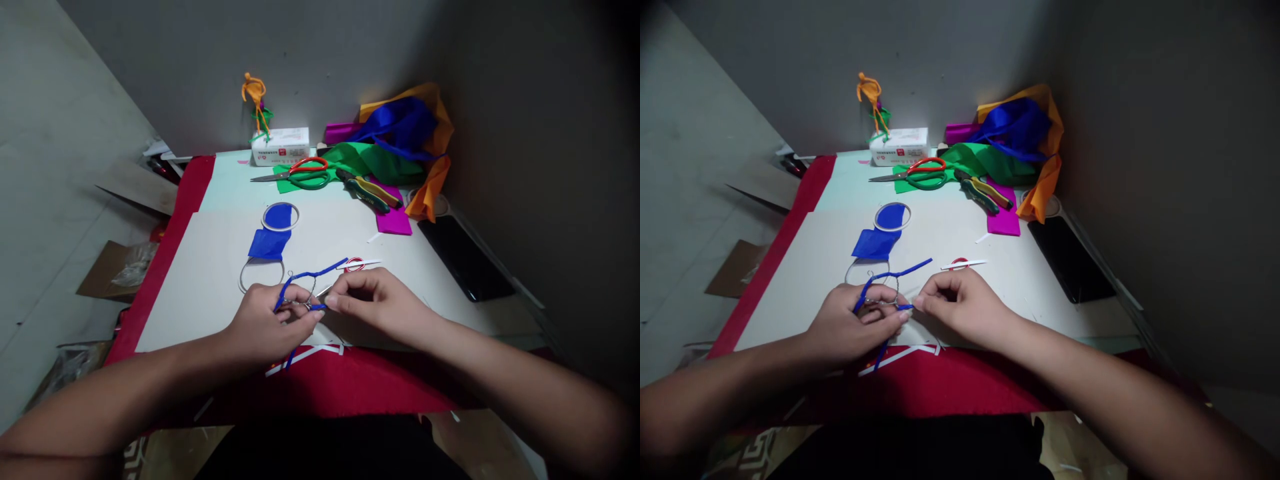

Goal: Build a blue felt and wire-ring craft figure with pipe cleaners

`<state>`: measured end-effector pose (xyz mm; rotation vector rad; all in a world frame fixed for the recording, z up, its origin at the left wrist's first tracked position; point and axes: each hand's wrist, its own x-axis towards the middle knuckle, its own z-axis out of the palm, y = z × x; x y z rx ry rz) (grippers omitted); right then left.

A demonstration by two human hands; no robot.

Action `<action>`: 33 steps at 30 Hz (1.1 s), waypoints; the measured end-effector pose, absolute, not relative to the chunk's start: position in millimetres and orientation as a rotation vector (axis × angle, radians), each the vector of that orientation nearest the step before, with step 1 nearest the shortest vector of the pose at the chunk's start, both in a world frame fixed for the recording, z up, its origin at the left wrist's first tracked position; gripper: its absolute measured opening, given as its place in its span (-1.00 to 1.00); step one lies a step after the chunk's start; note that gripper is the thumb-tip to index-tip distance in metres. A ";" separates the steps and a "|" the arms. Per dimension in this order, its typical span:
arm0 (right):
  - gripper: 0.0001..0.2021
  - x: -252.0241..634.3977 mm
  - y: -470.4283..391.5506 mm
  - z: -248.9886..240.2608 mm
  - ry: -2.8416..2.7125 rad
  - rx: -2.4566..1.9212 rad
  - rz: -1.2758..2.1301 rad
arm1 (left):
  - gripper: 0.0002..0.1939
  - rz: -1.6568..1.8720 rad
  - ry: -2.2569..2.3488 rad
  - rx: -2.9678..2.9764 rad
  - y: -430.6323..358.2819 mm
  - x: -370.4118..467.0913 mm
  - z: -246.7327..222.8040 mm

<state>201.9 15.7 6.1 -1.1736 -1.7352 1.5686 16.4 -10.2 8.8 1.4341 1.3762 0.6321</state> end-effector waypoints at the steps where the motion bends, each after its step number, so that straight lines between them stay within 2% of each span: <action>1: -0.79 202.0 16.0 5.9 -1.696 -1.173 1.636 | -0.86 0.653 1.392 1.496 -11.3 16.4 8.1; 8: -0.68 204.8 16.6 -3.4 -1.476 -1.072 2.078 | -0.89 0.748 1.369 1.750 -16.9 12.6 3.2; 12: -0.67 207.2 18.5 -6.2 -1.443 -1.042 2.174 | -0.89 0.684 1.388 1.601 -14.7 13.0 8.2; 14: -0.65 209.0 20.3 -4.5 -1.469 -1.067 2.056 | -0.86 0.646 1.417 1.410 -11.5 13.3 13.9; 18: -0.61 213.7 21.4 3.9 -1.691 -1.090 1.538 | -0.84 0.683 1.388 1.223 -6.0 11.7 22.5; 26: -0.84 217.9 13.5 -1.4 -2.242 -0.754 0.359 | -0.86 0.767 1.357 1.139 -2.8 9.4 22.2; 29: -0.91 217.3 13.4 -3.1 -2.148 -0.780 0.391 | -0.85 0.766 1.369 1.134 -3.4 9.7 22.8; 33: -0.95 215.8 12.4 6.1 -1.976 -0.968 0.719 | -0.84 0.824 1.396 1.154 -4.7 12.1 22.9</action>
